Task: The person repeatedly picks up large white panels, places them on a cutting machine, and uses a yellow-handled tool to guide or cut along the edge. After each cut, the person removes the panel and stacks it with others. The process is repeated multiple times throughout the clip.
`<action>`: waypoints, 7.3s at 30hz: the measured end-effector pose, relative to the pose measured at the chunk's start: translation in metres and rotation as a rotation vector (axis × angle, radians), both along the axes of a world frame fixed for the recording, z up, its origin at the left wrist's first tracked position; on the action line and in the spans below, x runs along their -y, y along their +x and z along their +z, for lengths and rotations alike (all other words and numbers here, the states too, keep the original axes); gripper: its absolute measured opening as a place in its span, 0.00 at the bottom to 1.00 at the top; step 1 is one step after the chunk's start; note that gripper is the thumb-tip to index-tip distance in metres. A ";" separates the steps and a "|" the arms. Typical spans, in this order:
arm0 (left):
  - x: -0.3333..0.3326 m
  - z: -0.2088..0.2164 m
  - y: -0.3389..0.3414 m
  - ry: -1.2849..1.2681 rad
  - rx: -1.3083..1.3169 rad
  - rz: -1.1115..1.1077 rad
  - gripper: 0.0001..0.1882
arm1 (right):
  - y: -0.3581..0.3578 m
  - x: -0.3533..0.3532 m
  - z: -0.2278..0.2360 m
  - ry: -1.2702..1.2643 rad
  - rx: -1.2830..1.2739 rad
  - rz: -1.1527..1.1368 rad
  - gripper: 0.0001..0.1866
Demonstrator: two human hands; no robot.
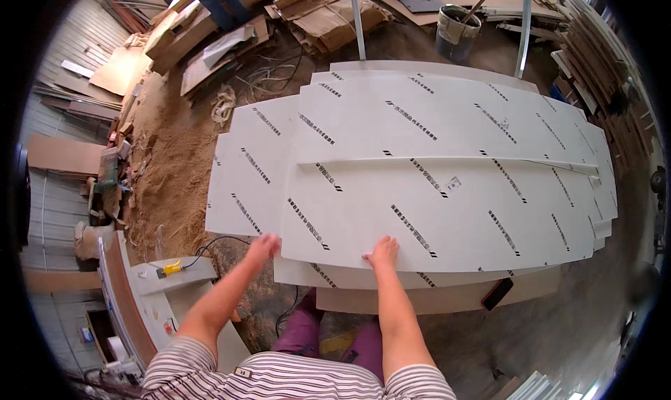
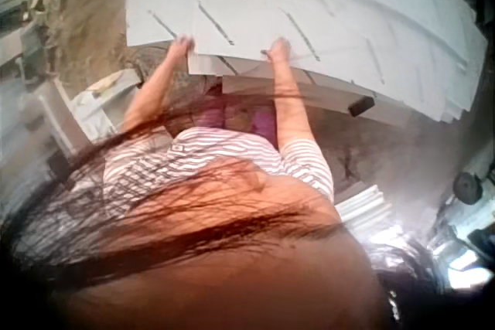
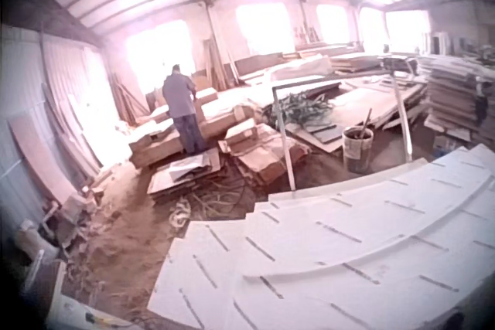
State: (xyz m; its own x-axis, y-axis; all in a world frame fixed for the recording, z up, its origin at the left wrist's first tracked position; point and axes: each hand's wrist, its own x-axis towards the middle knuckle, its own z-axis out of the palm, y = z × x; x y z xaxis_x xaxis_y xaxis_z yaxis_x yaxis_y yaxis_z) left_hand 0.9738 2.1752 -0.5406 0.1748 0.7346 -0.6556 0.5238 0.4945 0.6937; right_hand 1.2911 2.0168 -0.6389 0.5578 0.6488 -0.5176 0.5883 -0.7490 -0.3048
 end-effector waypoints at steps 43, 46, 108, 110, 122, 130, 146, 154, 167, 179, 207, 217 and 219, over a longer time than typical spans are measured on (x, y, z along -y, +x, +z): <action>0.277 0.067 0.004 -0.522 0.213 0.316 0.16 | 0.028 0.255 0.160 0.891 -1.016 -1.178 0.19; 0.284 0.074 -0.056 -0.430 0.439 0.248 0.25 | -0.004 0.249 0.232 0.761 -0.943 -1.033 0.15; 0.684 0.398 -0.402 0.505 -1.212 0.272 0.35 | -0.165 0.183 0.105 0.282 -1.483 -0.407 0.24; 0.704 0.381 -0.428 0.497 -1.189 0.355 0.34 | -0.216 0.151 0.119 0.238 -1.537 -0.640 0.23; 0.858 0.247 -0.511 0.376 -0.977 1.028 0.32 | -0.519 0.042 0.249 0.154 -1.613 -0.430 0.22; 0.825 0.208 -0.499 0.284 -1.063 1.442 0.27 | -0.706 -0.058 0.279 -0.146 -1.579 -0.165 0.25; 0.565 0.278 -0.615 0.289 -1.258 1.496 0.29 | -0.857 -0.246 0.219 -0.457 -1.639 -0.126 0.28; 0.525 0.218 -0.767 -0.021 -0.933 1.350 0.35 | -0.908 -0.305 0.237 -0.307 -1.623 0.011 0.30; 0.351 0.154 -0.777 0.119 -1.016 0.854 0.32 | -0.837 -0.330 0.069 -0.444 -1.043 0.638 0.12; 0.350 0.170 -0.643 -0.086 -0.825 0.934 0.43 | -0.919 -0.358 -0.019 0.060 -0.230 1.171 0.16; 0.442 0.233 -0.541 0.483 -0.034 1.062 0.26 | -0.847 0.051 0.345 -0.156 -1.365 2.429 0.18; 0.600 0.152 -0.502 0.013 -1.034 1.831 0.14 | -0.927 -0.118 0.211 0.709 0.087 2.163 0.44; 0.592 0.142 -0.532 0.043 -1.118 1.812 0.12 | -0.934 -0.136 0.215 0.743 0.128 2.190 0.45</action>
